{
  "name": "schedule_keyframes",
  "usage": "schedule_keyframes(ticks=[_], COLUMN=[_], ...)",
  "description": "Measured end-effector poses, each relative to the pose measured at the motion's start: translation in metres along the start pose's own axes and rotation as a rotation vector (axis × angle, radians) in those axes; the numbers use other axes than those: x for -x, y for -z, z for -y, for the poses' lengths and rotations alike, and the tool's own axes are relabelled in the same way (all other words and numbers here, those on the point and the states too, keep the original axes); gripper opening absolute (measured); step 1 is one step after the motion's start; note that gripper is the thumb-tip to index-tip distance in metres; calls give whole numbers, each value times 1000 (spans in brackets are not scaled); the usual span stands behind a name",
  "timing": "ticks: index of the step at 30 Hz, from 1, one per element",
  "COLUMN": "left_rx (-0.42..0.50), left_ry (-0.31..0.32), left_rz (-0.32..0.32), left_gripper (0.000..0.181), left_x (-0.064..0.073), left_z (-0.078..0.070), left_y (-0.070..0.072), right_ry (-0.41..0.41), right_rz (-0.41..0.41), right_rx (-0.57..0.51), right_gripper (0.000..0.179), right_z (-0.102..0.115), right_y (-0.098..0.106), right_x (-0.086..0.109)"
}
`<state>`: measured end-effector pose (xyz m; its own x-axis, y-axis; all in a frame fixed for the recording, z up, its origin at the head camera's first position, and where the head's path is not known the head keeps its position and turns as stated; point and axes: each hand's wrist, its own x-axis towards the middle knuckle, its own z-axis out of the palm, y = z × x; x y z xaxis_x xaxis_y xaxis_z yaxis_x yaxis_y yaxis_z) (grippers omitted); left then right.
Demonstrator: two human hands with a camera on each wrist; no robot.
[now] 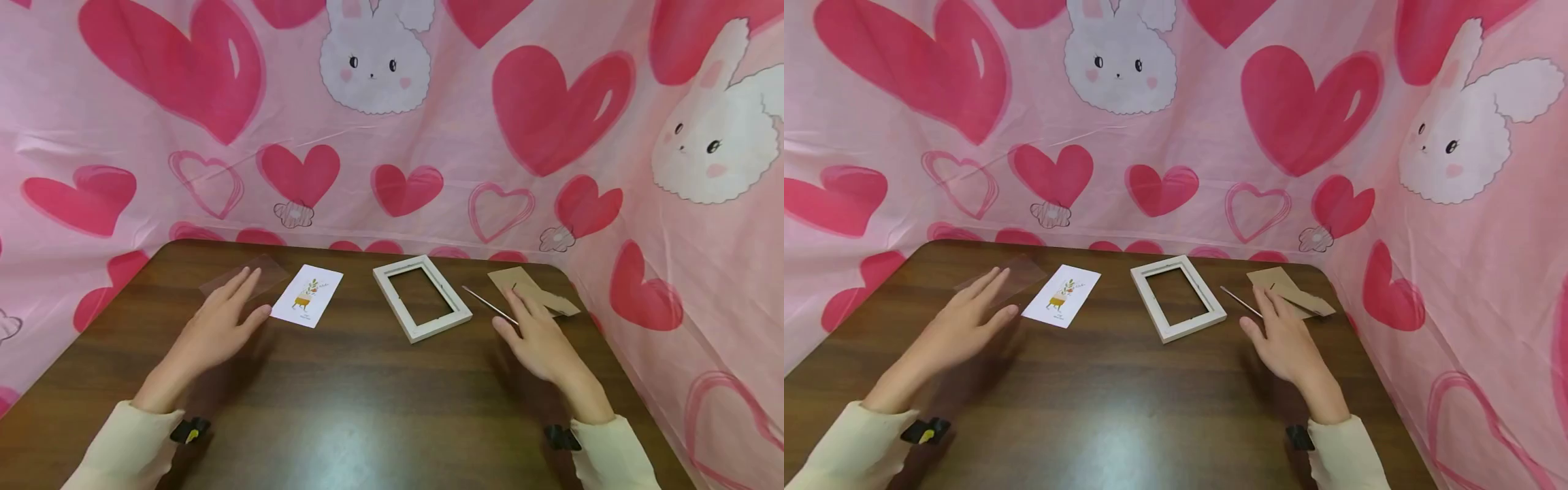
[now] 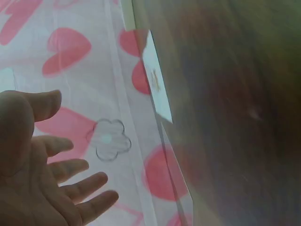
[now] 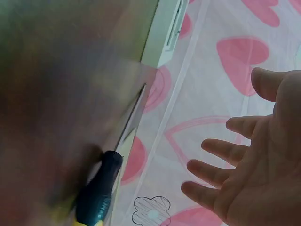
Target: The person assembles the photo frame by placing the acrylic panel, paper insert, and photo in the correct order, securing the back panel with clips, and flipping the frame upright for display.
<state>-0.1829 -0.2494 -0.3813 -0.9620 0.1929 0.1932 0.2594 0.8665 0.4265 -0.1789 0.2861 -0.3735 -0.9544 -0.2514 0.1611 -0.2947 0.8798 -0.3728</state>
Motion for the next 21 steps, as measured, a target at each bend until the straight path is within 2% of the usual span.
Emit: schedule_keyframes(ticks=[5, 12, 17, 21], left_rx=[128, 265, 354, 468], left_ry=[-23, -18, -6, 39], left_rz=[-41, -39, 31, 124], left_gripper=[73, 65, 62, 67], left_x=[-16, -45, -62, -75], left_z=[-16, -37, -55, -72], left_y=[-1, -12, -29, -43], right_ry=[6, 45, 55, 22], right_rz=[45, 60, 37, 75], right_rx=[-63, -135, -158, -213], right_gripper=[73, 63, 51, 48], right_z=[-6, -11, -10, -9], right_y=[8, 10, 3, -3], right_x=[-23, -56, -80, -92])
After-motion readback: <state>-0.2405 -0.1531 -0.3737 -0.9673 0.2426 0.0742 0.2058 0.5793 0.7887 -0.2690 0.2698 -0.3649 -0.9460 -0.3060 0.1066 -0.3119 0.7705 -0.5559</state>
